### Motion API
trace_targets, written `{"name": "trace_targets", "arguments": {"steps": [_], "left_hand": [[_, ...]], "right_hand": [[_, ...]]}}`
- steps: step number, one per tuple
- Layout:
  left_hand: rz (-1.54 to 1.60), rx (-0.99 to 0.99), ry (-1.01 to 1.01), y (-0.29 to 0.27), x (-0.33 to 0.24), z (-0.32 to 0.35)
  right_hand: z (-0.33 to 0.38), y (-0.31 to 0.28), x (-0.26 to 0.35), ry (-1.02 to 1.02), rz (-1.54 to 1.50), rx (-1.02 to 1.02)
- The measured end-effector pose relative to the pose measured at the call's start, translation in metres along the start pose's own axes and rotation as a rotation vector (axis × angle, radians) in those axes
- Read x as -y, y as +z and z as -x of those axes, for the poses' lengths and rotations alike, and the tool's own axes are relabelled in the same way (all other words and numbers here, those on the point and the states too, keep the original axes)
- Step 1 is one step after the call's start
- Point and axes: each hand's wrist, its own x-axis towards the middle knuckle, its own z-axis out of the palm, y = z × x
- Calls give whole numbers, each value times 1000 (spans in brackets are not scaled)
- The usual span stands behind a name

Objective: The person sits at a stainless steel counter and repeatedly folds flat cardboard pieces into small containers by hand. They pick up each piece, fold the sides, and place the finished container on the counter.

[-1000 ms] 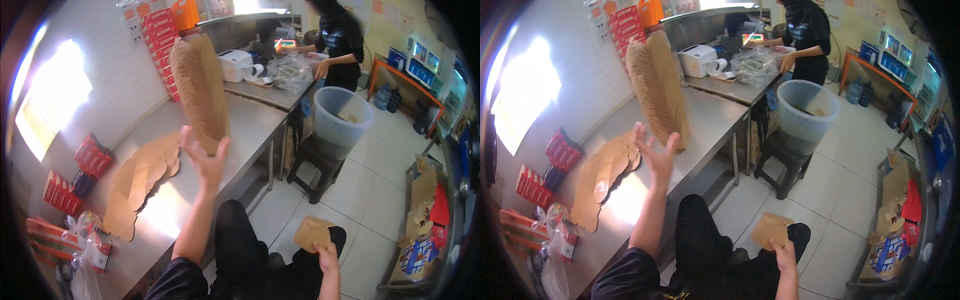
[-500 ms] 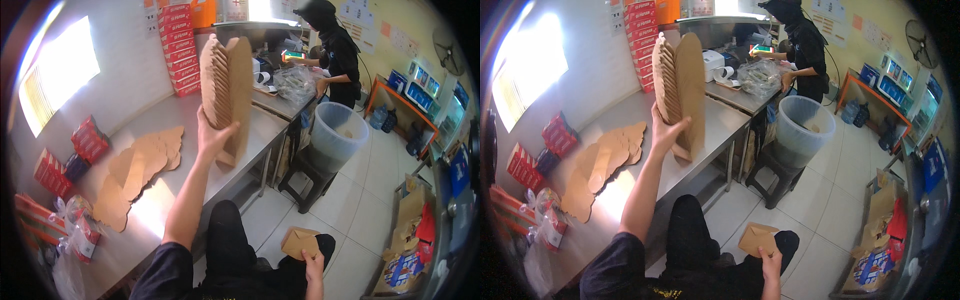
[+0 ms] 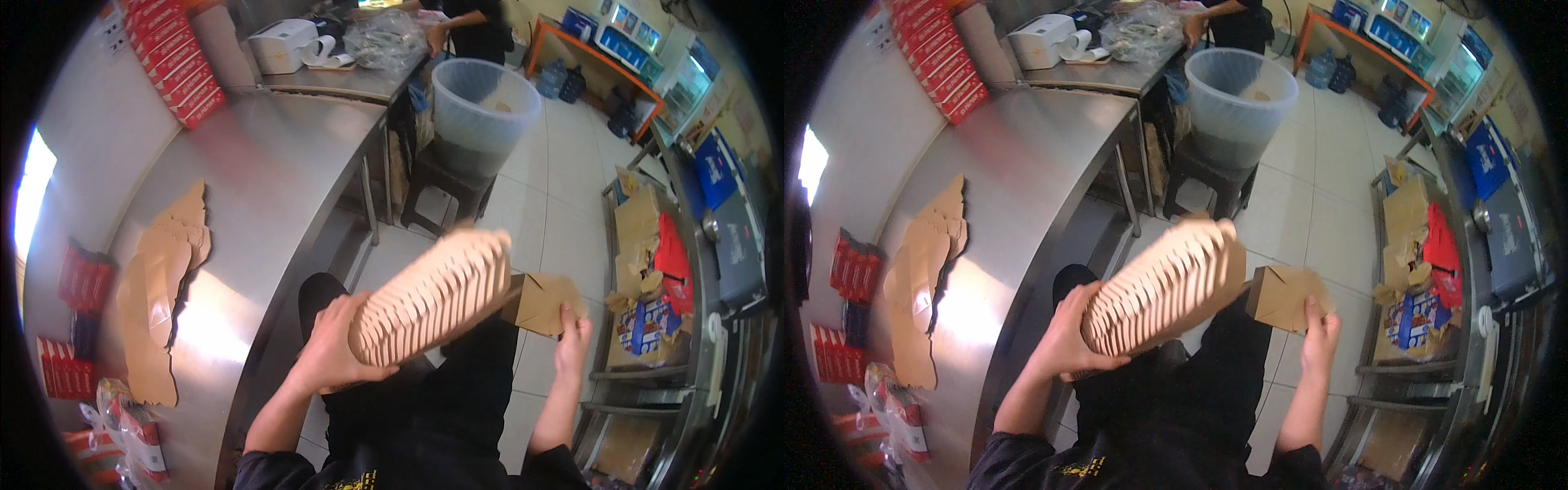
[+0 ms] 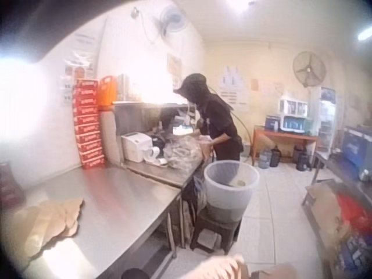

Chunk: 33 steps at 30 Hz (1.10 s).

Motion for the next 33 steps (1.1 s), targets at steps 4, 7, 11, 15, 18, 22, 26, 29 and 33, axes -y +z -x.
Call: {"name": "trace_targets", "arguments": {"steps": [4,7,11,15,18,22,26,29,33], "left_hand": [[-133,117,-48,15,-9,26],[-139,167,-48,33,-3,34],[-194,154,-31,46,-8,34],[-201,143,-24,50,-5,33],[-203,149,-14,49,-3,33],[-197,149,-12,51,-2,35],[-202,158,26,49,-1,37],[-236,174,42,49,-4,37],[-231,164,50,53,-3,41]], "right_hand": [[1,6,66,-128,200,129],[0,24,105,-248,403,224],[-19,32,111,-223,680,423],[-43,18,79,-102,848,427],[-39,17,46,111,464,537],[-34,21,38,161,383,597],[-38,12,45,180,428,610],[-44,17,53,243,442,711],[-38,29,56,281,329,779]]}}
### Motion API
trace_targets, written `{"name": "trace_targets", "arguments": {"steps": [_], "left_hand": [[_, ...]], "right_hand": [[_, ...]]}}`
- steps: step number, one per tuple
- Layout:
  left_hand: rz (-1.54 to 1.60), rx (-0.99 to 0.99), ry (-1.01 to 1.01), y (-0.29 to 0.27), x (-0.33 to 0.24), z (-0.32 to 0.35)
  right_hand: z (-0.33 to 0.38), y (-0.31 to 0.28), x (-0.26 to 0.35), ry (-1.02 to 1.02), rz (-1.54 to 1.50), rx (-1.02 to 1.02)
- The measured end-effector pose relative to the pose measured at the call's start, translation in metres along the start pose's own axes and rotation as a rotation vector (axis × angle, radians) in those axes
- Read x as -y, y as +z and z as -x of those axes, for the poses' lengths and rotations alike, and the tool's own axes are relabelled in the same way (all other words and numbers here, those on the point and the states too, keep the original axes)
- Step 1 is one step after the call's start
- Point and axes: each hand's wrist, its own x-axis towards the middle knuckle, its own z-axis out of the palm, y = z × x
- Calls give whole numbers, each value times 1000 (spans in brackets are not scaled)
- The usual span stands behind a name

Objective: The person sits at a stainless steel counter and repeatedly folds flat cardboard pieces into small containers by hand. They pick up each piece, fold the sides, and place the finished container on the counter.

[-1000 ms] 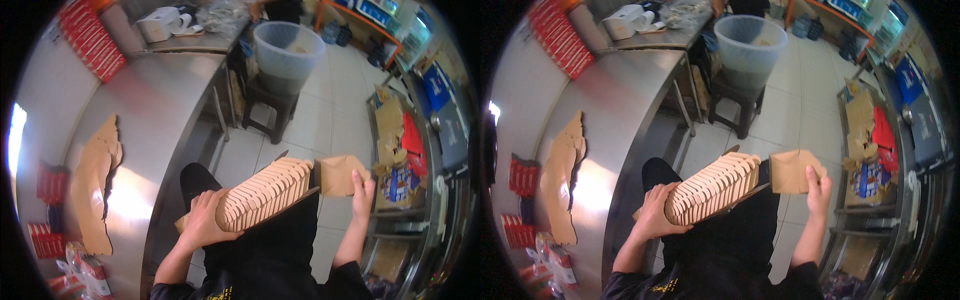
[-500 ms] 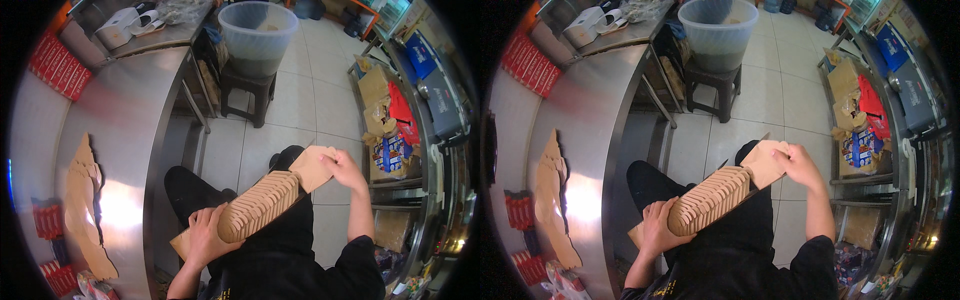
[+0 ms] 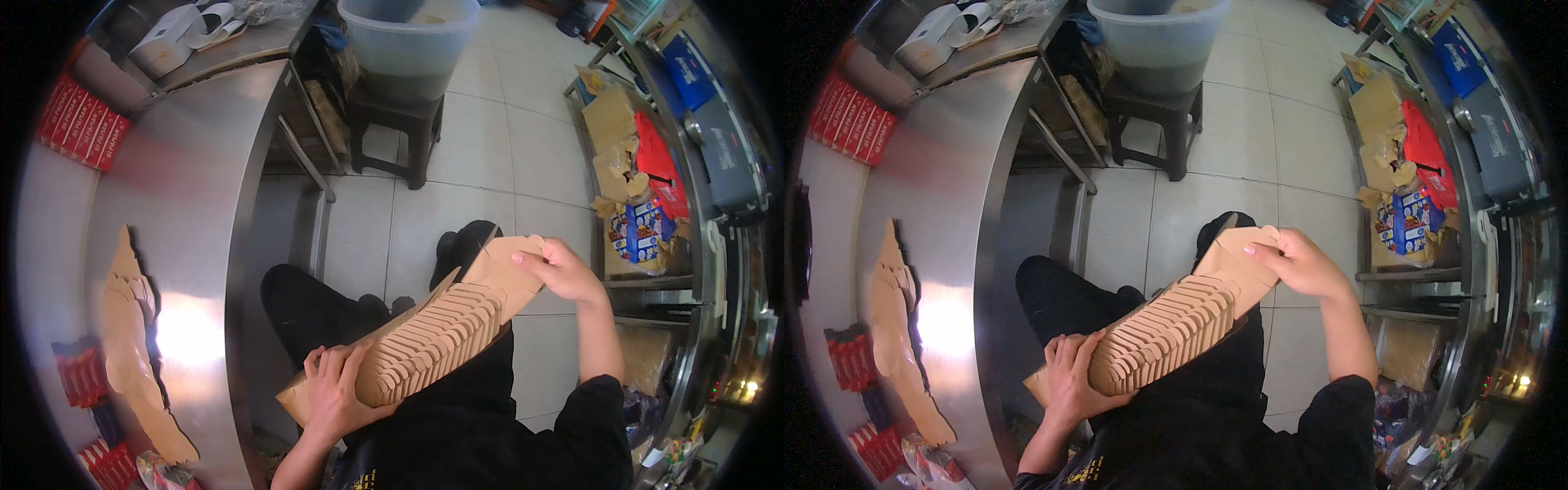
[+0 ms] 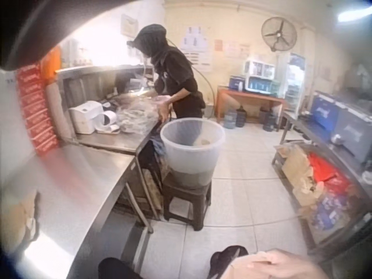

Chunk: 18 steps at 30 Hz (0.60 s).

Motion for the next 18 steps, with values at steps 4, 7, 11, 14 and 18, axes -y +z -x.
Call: {"name": "trace_targets", "arguments": {"steps": [4,7,11,14,18], "left_hand": [[-4,-22,7,0,1,1],[1,-40,8,-1,2,6],[3,-49,13,-2,1,9],[0,-24,46,-3,0,9],[15,-67,71,-3,-3,11]], "right_hand": [[-3,2,-13,56,-55,-42],[1,7,-14,83,-141,-48],[10,10,-18,70,-116,-70],[23,6,-24,11,-41,-112],[35,4,-17,-43,-38,-181]]}}
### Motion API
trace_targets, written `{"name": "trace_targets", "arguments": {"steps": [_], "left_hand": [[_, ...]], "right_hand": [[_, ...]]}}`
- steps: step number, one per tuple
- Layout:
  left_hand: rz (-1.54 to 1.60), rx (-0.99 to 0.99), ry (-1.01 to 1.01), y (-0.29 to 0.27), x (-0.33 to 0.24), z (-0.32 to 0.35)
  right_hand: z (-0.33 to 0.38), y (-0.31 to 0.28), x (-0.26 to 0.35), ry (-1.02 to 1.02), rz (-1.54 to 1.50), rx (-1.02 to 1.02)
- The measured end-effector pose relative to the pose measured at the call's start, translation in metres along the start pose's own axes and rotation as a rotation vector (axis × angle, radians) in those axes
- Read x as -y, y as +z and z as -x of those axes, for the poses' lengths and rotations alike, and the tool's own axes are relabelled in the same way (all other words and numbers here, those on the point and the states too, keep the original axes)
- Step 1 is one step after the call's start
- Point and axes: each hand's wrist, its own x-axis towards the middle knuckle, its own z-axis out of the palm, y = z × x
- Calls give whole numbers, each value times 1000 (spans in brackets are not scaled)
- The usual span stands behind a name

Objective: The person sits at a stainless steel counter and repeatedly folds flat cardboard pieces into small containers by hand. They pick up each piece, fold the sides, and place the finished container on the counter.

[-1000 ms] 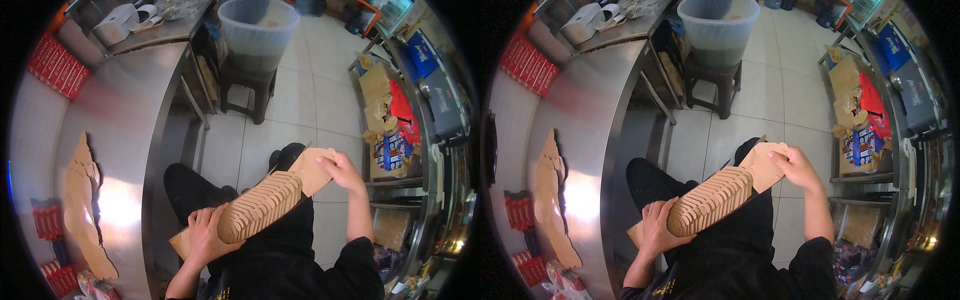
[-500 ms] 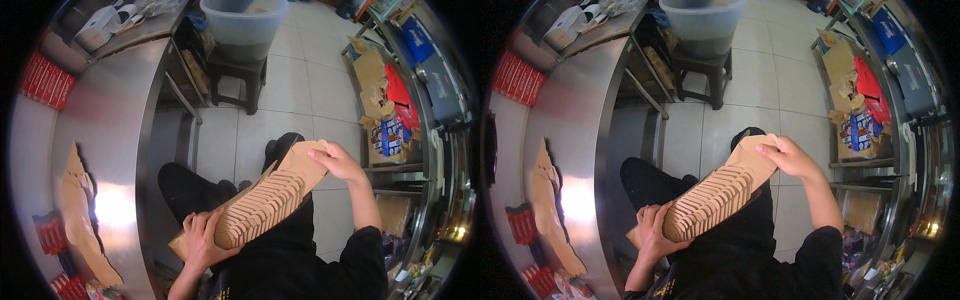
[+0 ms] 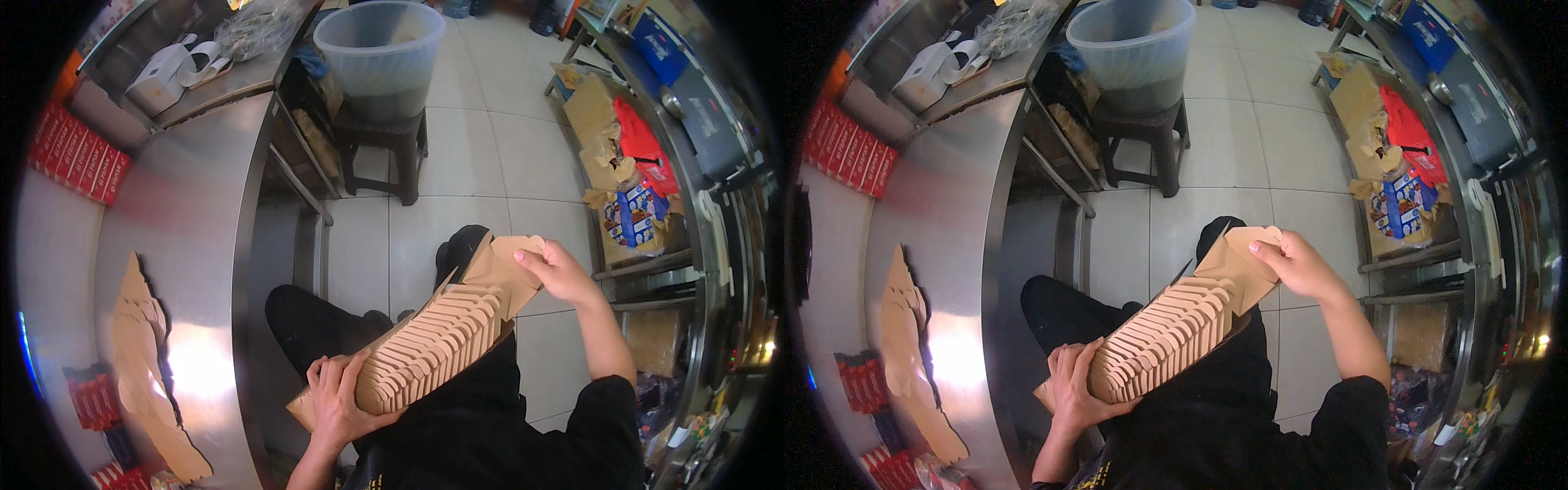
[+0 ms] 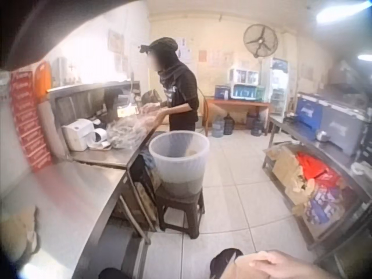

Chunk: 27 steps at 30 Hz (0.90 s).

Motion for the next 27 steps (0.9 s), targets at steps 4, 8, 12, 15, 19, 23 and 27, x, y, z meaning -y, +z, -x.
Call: {"name": "trace_targets", "arguments": {"steps": [4,8,12,15,19,23,27], "left_hand": [[-1,-44,32,-2,-4,-3],[34,-62,34,0,-11,-12],[69,-105,51,-3,-15,-22],[209,-183,44,0,-17,-27],[556,-220,18,16,-4,-40],[887,-169,7,44,29,-41],[859,-64,30,46,36,-46]], "right_hand": [[9,3,22,-31,26,68],[10,7,56,-45,127,174],[-5,-9,67,-153,-5,188],[-18,-41,98,81,-145,244],[-31,-49,122,87,-599,715],[-48,-36,129,261,-391,572],[-59,-29,113,179,-177,682]]}}
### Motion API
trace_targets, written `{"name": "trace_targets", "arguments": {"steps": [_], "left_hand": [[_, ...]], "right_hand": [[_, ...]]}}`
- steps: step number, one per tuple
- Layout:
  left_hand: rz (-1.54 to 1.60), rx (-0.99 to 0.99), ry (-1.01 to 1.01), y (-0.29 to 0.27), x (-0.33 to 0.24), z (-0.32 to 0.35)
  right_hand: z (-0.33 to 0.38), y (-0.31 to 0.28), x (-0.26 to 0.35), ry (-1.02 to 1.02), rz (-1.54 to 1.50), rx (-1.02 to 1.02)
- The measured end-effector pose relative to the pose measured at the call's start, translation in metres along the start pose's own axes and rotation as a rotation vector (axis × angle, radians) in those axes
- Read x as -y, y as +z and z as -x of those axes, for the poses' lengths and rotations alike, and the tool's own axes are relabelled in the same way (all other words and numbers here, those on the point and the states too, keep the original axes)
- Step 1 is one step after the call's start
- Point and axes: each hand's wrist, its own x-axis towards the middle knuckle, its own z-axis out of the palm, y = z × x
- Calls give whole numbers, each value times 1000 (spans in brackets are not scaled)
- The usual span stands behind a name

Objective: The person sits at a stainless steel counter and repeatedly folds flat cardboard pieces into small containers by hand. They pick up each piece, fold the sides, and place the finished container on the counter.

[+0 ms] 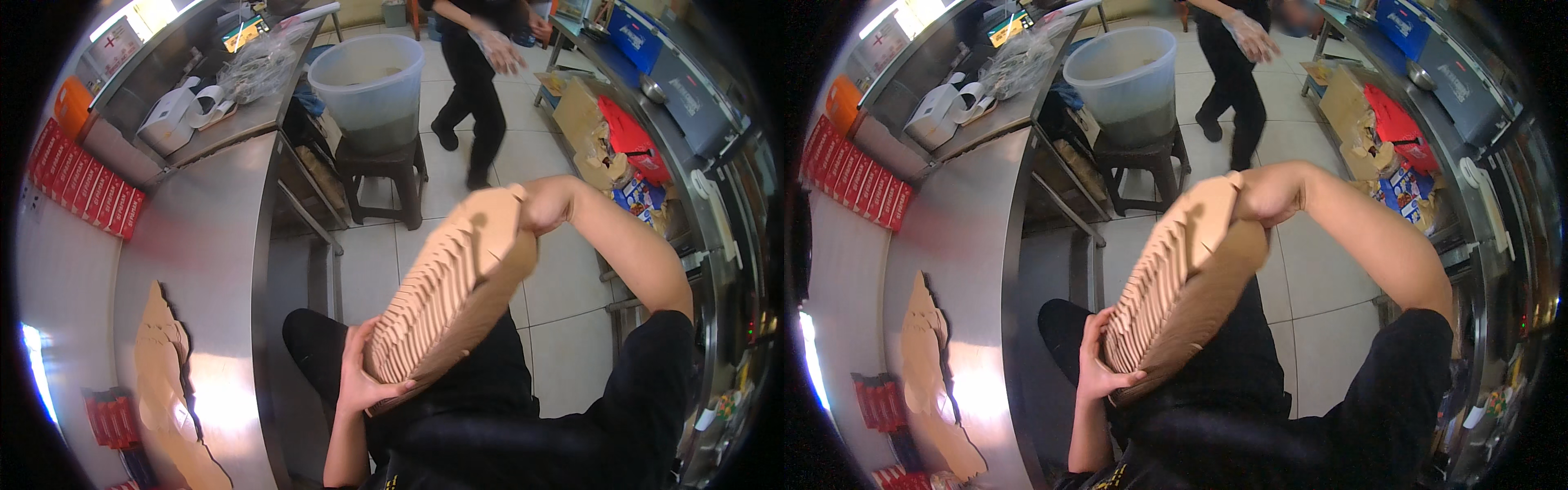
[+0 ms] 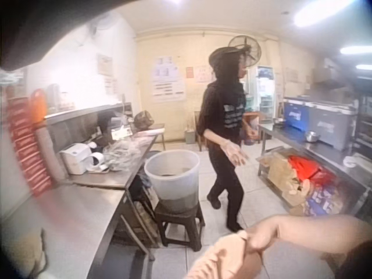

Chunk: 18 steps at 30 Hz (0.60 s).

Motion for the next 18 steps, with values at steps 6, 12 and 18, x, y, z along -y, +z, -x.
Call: {"name": "trace_targets", "arguments": {"steps": [6,12,18], "left_hand": [[111,56,1,7,-4,-13],[85,119,-7,5,3,-18],[-35,191,0,11,-11,-22]], "right_hand": [[-28,-15,-3,125,686,180],[-31,-3,-35,20,663,153],[-14,-13,1,127,802,154]]}}
